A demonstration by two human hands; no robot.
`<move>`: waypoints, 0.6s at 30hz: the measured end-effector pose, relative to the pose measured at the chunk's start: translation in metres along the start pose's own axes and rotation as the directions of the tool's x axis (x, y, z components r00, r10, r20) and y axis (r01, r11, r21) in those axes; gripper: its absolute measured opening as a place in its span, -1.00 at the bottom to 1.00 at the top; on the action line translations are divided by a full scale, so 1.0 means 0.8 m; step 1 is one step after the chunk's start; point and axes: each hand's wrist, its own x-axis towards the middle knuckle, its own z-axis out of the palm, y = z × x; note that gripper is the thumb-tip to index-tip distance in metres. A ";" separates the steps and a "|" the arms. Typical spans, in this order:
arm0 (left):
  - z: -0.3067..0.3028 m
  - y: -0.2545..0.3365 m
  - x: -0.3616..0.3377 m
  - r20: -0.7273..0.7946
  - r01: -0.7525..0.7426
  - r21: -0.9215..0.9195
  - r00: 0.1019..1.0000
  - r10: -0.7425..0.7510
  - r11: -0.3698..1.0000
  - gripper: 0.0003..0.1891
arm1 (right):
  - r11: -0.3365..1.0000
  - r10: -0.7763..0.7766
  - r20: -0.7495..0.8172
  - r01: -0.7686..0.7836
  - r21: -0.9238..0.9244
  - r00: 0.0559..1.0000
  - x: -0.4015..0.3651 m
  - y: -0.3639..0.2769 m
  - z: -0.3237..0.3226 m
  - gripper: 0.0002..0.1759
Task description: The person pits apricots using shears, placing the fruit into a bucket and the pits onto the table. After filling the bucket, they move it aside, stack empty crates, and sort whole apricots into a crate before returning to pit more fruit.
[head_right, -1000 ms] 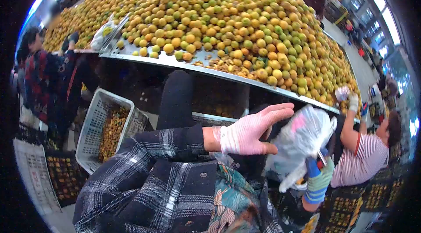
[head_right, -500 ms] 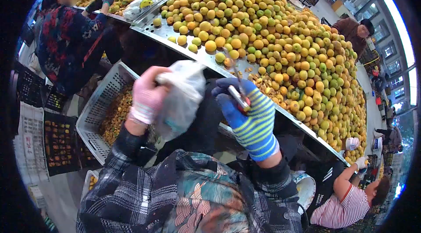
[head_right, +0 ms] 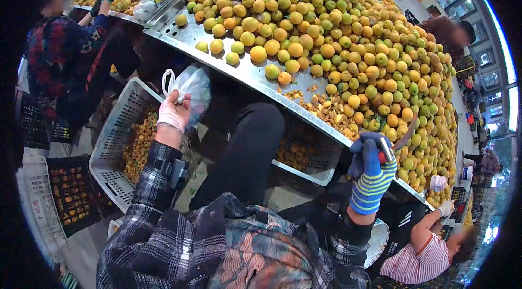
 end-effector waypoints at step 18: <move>-0.102 -0.151 0.112 -0.328 0.333 0.589 0.931 -0.159 0.736 -0.77 | 0.993 0.116 -0.034 -0.117 -0.028 0.993 0.046 0.050 -0.022 -0.79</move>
